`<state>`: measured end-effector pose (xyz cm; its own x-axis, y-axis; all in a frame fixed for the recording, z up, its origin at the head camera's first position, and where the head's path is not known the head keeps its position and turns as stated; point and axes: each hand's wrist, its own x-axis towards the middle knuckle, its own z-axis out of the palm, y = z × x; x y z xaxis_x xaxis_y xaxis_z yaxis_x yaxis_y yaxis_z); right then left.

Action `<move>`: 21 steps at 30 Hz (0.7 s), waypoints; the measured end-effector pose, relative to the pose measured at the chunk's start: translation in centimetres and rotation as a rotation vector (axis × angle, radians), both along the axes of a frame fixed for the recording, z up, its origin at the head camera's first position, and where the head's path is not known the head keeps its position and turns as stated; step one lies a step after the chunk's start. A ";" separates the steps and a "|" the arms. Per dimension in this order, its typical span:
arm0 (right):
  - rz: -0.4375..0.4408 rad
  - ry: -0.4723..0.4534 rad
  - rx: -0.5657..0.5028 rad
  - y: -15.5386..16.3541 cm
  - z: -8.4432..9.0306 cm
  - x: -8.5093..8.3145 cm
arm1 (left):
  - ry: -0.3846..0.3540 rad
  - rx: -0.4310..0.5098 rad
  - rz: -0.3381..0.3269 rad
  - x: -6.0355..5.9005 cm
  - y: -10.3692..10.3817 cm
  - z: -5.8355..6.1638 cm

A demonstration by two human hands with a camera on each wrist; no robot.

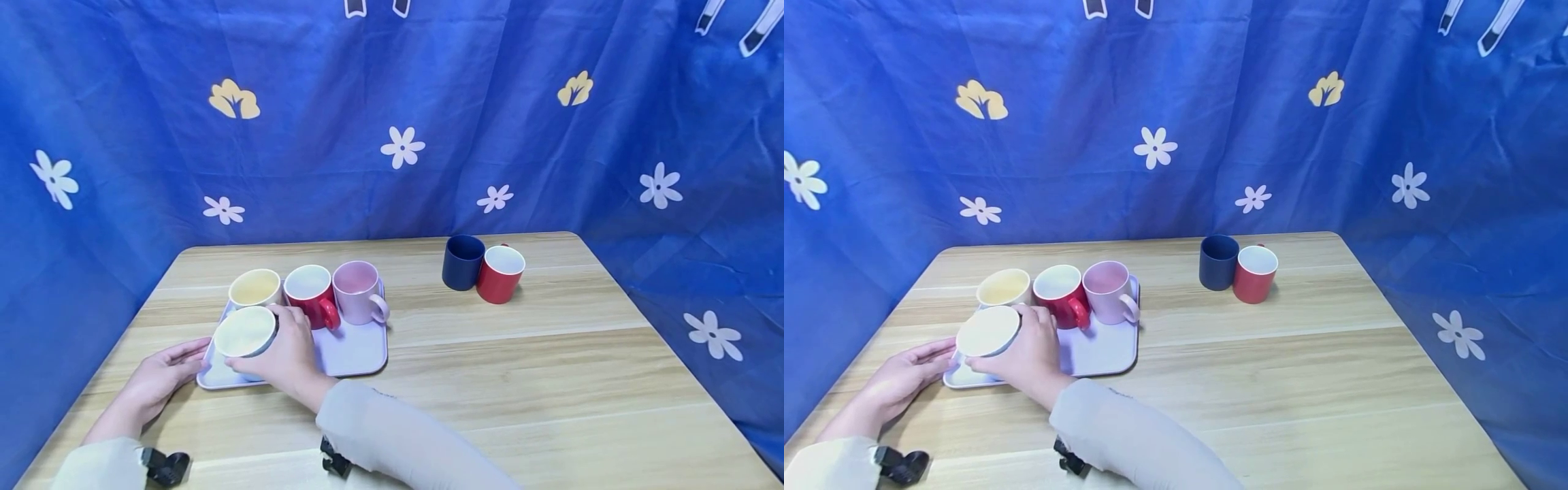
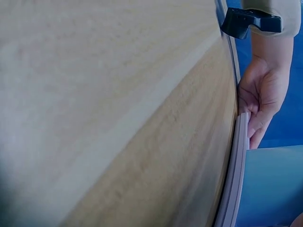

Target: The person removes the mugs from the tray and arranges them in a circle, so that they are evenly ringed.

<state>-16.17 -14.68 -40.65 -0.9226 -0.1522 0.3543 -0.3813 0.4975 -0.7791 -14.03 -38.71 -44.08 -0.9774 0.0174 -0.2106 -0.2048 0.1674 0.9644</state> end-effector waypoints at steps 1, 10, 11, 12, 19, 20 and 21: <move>0.000 -0.002 -0.003 0.1 0.1 0.0 | -0.001 -0.009 -0.002 0.0 0.0 0.1; 0.043 0.100 -0.006 1.3 1.5 -0.1 | 0.006 -0.020 0.006 0.0 0.1 0.3; 0.046 0.106 -0.004 1.4 1.7 -0.1 | 0.008 -0.018 0.006 0.0 0.1 0.2; 0.048 0.114 -0.003 1.5 1.9 -0.1 | 0.009 -0.030 0.003 0.0 0.1 0.2; 0.056 0.141 -0.035 2.7 3.2 -0.2 | -0.007 -0.078 0.000 0.0 0.0 0.0; 0.056 0.145 -0.044 2.9 3.3 -0.3 | -0.009 -0.065 0.004 0.0 0.0 0.0; 0.058 0.146 -0.057 3.1 3.5 -0.3 | -0.012 -0.048 0.009 0.0 0.0 0.0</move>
<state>-16.50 -11.60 -37.16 -0.8510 -0.1795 0.4935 -0.5193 0.4276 -0.7399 -13.99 -38.70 -44.04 -0.9749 -0.0023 -0.2227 -0.2181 0.2119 0.9526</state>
